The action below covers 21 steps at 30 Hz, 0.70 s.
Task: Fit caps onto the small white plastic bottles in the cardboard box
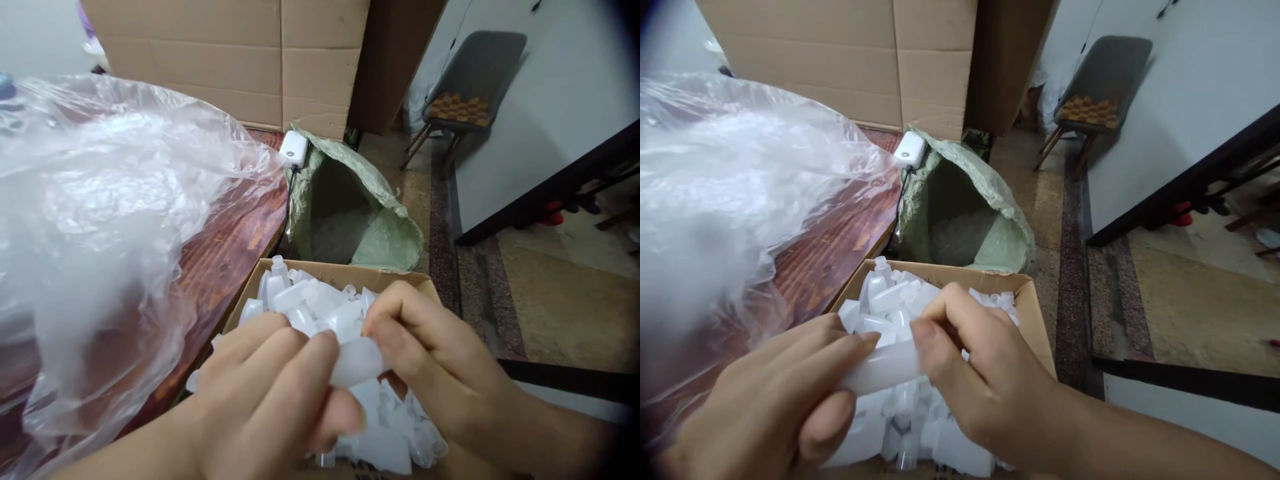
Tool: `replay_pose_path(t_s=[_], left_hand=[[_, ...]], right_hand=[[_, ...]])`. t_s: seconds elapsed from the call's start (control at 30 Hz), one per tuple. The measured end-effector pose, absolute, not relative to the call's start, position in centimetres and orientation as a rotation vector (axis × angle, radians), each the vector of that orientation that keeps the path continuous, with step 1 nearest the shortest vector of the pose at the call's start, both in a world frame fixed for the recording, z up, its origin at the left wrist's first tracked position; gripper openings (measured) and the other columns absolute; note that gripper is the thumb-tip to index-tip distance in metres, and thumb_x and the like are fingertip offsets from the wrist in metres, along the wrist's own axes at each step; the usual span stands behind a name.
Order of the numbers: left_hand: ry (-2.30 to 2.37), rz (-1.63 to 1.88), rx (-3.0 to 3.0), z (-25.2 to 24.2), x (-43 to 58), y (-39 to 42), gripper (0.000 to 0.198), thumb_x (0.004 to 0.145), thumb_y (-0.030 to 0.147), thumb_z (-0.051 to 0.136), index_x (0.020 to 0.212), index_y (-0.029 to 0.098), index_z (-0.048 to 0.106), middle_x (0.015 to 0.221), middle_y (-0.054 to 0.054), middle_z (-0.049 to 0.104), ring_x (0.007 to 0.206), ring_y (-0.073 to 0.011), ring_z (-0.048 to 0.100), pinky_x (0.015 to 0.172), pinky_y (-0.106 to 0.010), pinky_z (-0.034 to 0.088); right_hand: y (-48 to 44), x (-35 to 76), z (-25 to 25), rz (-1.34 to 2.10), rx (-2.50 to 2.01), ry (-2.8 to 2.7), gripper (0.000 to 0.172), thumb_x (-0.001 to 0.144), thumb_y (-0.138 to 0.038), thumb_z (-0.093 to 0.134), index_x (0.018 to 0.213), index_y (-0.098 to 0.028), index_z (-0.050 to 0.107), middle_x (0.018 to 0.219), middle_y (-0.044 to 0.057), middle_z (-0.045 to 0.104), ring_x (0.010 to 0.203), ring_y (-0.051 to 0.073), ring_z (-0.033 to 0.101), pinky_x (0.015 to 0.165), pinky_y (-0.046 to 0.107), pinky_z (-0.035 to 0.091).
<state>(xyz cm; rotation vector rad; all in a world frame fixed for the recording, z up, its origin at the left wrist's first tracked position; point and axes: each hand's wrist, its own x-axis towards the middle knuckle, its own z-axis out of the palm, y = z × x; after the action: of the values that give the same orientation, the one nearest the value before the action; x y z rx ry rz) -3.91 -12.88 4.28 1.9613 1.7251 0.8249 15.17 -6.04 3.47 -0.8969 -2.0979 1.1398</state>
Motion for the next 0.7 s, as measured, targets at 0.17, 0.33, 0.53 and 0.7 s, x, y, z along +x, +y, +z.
replay_pose_path(t_s=[0.17, 0.33, 0.53, 0.7], left_hand=[[1.904, 0.49, 2.547, 4.3, -6.2, -11.2, 0.026, 0.093, 0.034, 0.054, 0.116, 0.024, 0.062, 0.102, -0.01, 0.067, 0.094, -0.0303, 0.064, 0.085, -0.047, 0.049], [1.521, -0.456, 2.349, 3.8, -6.6, -10.3, 0.011, 0.087, 0.025, 0.058, 0.089, 0.018, 0.067, 0.081, -0.01, 0.07, 0.075, -0.0344, 0.068, 0.067, -0.048, 0.053], [1.491, -0.487, 2.389, 2.9, -6.0, -10.6, 0.029, 0.075, 0.0, 0.049, 0.093, 0.017, 0.065, 0.077, -0.01, 0.069, 0.068, -0.0311, 0.067, 0.06, -0.04, 0.05], [1.404, -0.466, 2.457, 3.4, -5.8, -10.5, 0.041, 0.072, -0.003, 0.044, 0.099, 0.023, 0.063, 0.079, -0.006, 0.067, 0.067, -0.0278, 0.065, 0.063, -0.04, 0.05]], right_hand=[[-1.6, 16.2, 2.8, 0.172, -0.979, -2.092, 0.034, 0.091, -0.036, 0.061, 0.117, -0.016, 0.052, 0.12, 0.014, 0.058, 0.113, 0.028, 0.056, 0.088, 0.038, 0.049], [-2.7, 19.0, 0.8, 0.365, -0.793, -2.981, 0.005, 0.087, -0.024, 0.062, 0.088, -0.019, 0.061, 0.083, 0.005, 0.066, 0.078, 0.025, 0.063, 0.068, 0.04, 0.049], [-7.6, 19.6, -1.2, 0.343, -0.708, -3.325, 0.012, 0.074, -0.01, 0.062, 0.082, -0.019, 0.059, 0.071, 0.006, 0.063, 0.069, 0.025, 0.06, 0.059, 0.037, 0.046], [-7.2, 19.8, -0.8, 0.454, -0.917, -3.13, 0.01, 0.073, -0.011, 0.058, 0.078, -0.019, 0.057, 0.072, 0.004, 0.058, 0.067, 0.023, 0.054, 0.06, 0.035, 0.041]])
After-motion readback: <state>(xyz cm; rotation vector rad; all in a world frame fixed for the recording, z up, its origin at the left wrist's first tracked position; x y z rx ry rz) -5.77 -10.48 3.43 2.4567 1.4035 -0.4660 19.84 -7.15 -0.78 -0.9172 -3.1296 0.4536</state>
